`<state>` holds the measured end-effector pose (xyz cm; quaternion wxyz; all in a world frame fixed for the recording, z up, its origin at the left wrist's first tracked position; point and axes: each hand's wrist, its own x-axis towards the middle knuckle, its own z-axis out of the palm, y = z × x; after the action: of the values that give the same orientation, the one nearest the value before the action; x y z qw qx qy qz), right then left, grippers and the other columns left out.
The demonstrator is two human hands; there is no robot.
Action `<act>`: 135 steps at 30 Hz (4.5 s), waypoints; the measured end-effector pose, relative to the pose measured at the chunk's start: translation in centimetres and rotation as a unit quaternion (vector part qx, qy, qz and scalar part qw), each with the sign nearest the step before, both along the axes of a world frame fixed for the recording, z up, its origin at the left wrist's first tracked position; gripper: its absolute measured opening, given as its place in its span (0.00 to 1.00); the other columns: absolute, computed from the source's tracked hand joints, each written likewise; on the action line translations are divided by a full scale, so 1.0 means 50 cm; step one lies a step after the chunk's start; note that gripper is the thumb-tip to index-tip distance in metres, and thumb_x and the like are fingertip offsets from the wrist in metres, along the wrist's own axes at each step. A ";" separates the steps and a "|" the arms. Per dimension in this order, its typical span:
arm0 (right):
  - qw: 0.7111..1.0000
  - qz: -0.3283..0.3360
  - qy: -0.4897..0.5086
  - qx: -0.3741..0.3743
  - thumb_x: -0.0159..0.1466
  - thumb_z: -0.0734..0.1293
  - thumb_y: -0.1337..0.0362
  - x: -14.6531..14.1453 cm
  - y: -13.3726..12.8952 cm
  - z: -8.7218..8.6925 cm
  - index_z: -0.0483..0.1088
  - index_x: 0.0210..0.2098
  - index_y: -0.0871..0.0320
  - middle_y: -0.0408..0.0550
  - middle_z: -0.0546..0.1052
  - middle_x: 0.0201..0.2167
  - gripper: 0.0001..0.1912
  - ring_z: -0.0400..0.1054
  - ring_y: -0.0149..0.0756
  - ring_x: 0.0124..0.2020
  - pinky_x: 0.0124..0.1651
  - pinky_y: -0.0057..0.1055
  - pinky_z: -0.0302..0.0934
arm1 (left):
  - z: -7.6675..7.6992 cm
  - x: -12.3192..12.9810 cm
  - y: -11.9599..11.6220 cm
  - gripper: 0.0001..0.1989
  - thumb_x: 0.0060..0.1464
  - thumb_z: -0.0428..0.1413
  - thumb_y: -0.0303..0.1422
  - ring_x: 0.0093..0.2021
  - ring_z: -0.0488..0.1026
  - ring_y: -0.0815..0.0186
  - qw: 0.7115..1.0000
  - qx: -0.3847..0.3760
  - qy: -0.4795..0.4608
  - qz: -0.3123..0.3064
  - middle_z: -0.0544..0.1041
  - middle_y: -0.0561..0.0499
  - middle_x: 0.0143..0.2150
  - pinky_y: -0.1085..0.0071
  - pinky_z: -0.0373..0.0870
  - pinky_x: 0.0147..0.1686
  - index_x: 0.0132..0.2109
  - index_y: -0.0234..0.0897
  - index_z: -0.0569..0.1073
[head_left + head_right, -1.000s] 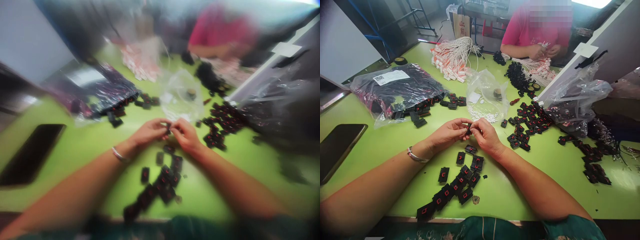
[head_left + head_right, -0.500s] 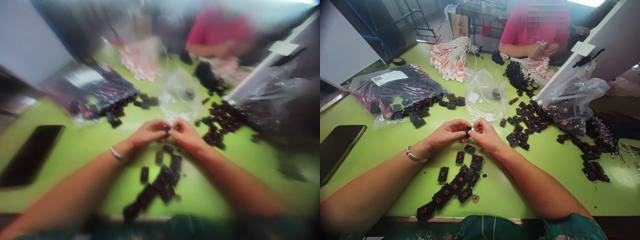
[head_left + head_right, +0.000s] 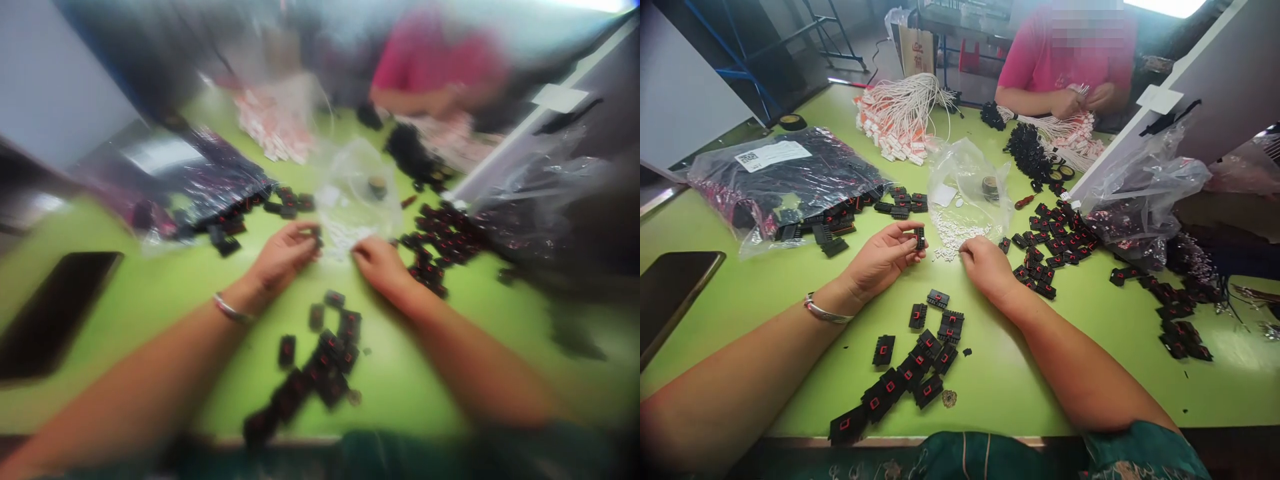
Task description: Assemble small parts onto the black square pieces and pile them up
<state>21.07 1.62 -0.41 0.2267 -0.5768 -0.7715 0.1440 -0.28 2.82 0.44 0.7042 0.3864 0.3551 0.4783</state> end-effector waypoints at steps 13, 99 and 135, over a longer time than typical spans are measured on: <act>0.992 0.007 -0.127 0.000 0.65 0.60 0.64 -0.045 -0.009 0.011 0.69 0.34 0.58 0.50 0.72 0.36 0.08 0.64 0.37 0.36 0.35 0.31 0.54 | -0.007 0.002 -0.003 0.21 0.44 0.66 0.30 0.27 0.73 0.71 1.000 0.012 0.023 -0.010 0.77 0.49 0.31 0.75 0.67 0.29 0.47 0.33 0.73; 0.927 -0.079 0.327 -0.166 0.56 0.64 0.64 -0.074 -0.067 0.075 0.66 0.23 0.58 0.37 0.67 0.15 0.07 0.58 0.24 0.12 0.15 0.22 0.54 | -0.011 0.021 -0.029 0.16 0.46 0.64 0.28 0.31 0.76 0.67 0.989 0.096 0.054 -0.100 0.78 0.50 0.33 0.70 0.73 0.34 0.44 0.32 0.73; 0.950 -0.091 0.271 -0.126 0.52 0.61 0.70 -0.091 -0.050 0.043 0.58 0.20 0.56 0.36 0.63 0.15 0.07 0.57 0.25 0.19 0.20 0.21 0.52 | -0.033 0.016 -0.029 0.14 0.47 0.63 0.33 0.42 0.76 0.58 0.959 0.185 0.198 -0.081 0.80 0.45 0.40 0.62 0.73 0.46 0.43 0.36 0.76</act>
<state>16.52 -0.90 1.73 0.3654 -0.6078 -0.6004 0.3696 0.50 1.37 -1.21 0.5727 0.6240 0.3604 0.3909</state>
